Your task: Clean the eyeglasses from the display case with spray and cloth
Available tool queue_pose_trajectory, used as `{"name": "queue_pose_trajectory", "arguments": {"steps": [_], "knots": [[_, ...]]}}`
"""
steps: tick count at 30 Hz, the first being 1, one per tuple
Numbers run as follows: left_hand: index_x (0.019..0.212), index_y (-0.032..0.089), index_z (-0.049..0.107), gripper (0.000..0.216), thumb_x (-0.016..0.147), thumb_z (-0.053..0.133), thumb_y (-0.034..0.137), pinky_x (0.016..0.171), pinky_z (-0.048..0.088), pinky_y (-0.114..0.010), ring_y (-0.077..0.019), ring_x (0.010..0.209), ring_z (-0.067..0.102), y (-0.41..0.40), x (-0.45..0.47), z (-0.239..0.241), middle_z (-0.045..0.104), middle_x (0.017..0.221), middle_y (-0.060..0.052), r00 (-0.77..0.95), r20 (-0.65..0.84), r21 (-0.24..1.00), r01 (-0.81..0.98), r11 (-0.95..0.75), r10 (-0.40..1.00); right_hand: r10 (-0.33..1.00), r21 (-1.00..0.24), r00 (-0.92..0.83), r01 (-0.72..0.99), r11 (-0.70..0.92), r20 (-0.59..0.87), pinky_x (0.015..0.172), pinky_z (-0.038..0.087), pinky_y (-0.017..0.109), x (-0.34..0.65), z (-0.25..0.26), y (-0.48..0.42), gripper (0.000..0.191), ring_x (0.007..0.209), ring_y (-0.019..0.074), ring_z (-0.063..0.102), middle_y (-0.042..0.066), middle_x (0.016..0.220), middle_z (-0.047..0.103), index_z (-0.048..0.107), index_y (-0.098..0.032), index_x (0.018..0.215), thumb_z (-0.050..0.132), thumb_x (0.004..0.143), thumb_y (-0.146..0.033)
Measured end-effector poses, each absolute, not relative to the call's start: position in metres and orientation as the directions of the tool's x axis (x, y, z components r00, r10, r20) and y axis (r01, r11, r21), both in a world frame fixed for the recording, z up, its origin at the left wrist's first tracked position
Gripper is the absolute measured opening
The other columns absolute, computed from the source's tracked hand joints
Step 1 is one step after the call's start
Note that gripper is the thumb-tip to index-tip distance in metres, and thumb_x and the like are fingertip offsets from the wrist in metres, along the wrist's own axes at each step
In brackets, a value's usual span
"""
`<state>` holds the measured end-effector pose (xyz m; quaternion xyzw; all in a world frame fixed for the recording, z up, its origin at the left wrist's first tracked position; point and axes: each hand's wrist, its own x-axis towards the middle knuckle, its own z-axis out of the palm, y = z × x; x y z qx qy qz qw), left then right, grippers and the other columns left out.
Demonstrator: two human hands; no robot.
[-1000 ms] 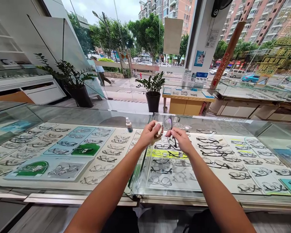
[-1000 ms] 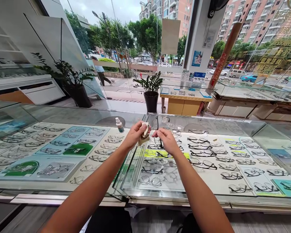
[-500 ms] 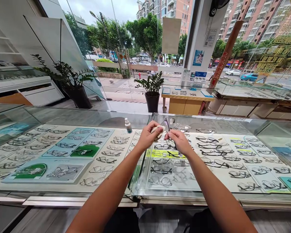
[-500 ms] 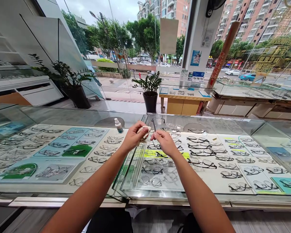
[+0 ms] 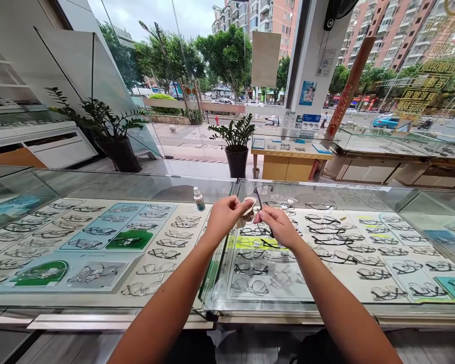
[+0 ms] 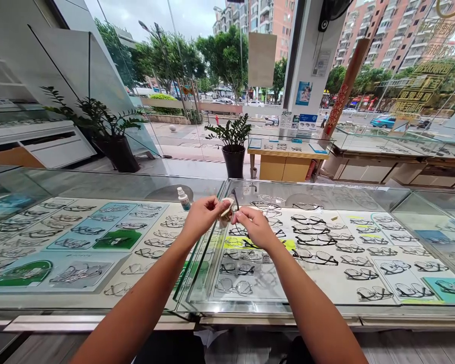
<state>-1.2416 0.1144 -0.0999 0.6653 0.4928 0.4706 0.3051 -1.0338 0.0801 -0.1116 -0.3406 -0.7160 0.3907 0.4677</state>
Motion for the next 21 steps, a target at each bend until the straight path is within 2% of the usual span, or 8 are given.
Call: {"name": "queue_pose_trajectory", "arguments": {"steps": [4,7,9,13,17,21], "knots": [[0.079,0.019,0.074,0.058,0.082,0.075,0.077,0.062,0.048,-0.029,-0.0223,0.073,0.068,0.116,-1.241,-0.096,0.075,0.077,-0.007,0.164,0.219,0.931,0.259,-0.256,0.962,0.848,-0.874,-0.329,0.114,0.473,0.415,0.091,0.045,0.037,-1.035,-0.112,0.079,0.048,0.091,0.0237,0.060,0.004,0.089,0.067,0.069,-0.023,0.084,0.052,0.106,-0.062],[0.089,0.019,0.079,0.065,0.081,0.072,0.083,0.066,0.055,-0.030,-0.0234,0.082,0.071,0.118,-1.239,-0.097,0.077,0.087,-0.009,0.295,0.093,0.982,0.131,-0.136,0.951,0.851,-0.872,-0.326,0.130,0.472,0.412,0.090,0.044,0.037,-1.037,-0.111,0.079,0.050,0.091,0.0236,0.060,0.004,0.089,0.067,0.070,-0.022,0.085,0.051,0.106,-0.064],[0.090,0.018,0.078,0.064,0.080,0.074,0.081,0.075,0.059,-0.032,-0.0218,0.083,0.071,0.119,-1.237,-0.100,0.076,0.088,-0.008,0.374,0.047,0.999,0.004,-0.052,0.926,0.854,-0.868,-0.317,0.149,0.474,0.413,0.088,0.044,0.037,-1.037,-0.111,0.078,0.052,0.089,0.0232,0.059,0.004,0.088,0.067,0.071,-0.022,0.084,0.051,0.105,-0.066],[0.096,0.016,0.078,0.054,0.081,0.084,0.068,0.087,0.058,-0.034,-0.0186,0.085,0.069,0.118,-1.233,-0.103,0.075,0.090,-0.008,0.411,0.108,0.976,-0.216,-0.018,0.905,0.871,-0.875,-0.294,0.169,0.454,0.394,0.086,0.045,0.036,-1.038,-0.112,0.078,0.053,0.085,0.0218,0.058,0.004,0.087,0.067,0.076,-0.022,0.088,0.052,0.105,-0.066],[0.104,0.017,0.077,0.049,0.082,0.088,0.059,0.081,0.055,-0.030,-0.0152,0.080,0.066,0.115,-1.228,-0.101,0.075,0.091,-0.006,0.386,0.146,0.937,-0.349,-0.003,0.911,0.888,-0.904,-0.295,0.138,0.406,0.353,0.082,0.046,0.035,-1.039,-0.114,0.079,0.053,0.080,0.0212,0.056,0.003,0.081,0.065,0.079,-0.023,0.090,0.053,0.103,-0.068],[0.115,0.018,0.076,0.055,0.077,0.094,0.053,0.073,0.053,-0.028,-0.0144,0.076,0.064,0.115,-1.225,-0.100,0.074,0.095,-0.006,0.372,0.134,0.908,-0.417,0.037,0.919,0.885,-0.917,-0.302,0.077,0.392,0.353,0.084,0.047,0.036,-1.040,-0.114,0.079,0.054,0.083,0.0216,0.057,0.006,0.090,0.071,0.079,-0.023,0.087,0.056,0.101,-0.070]]}}
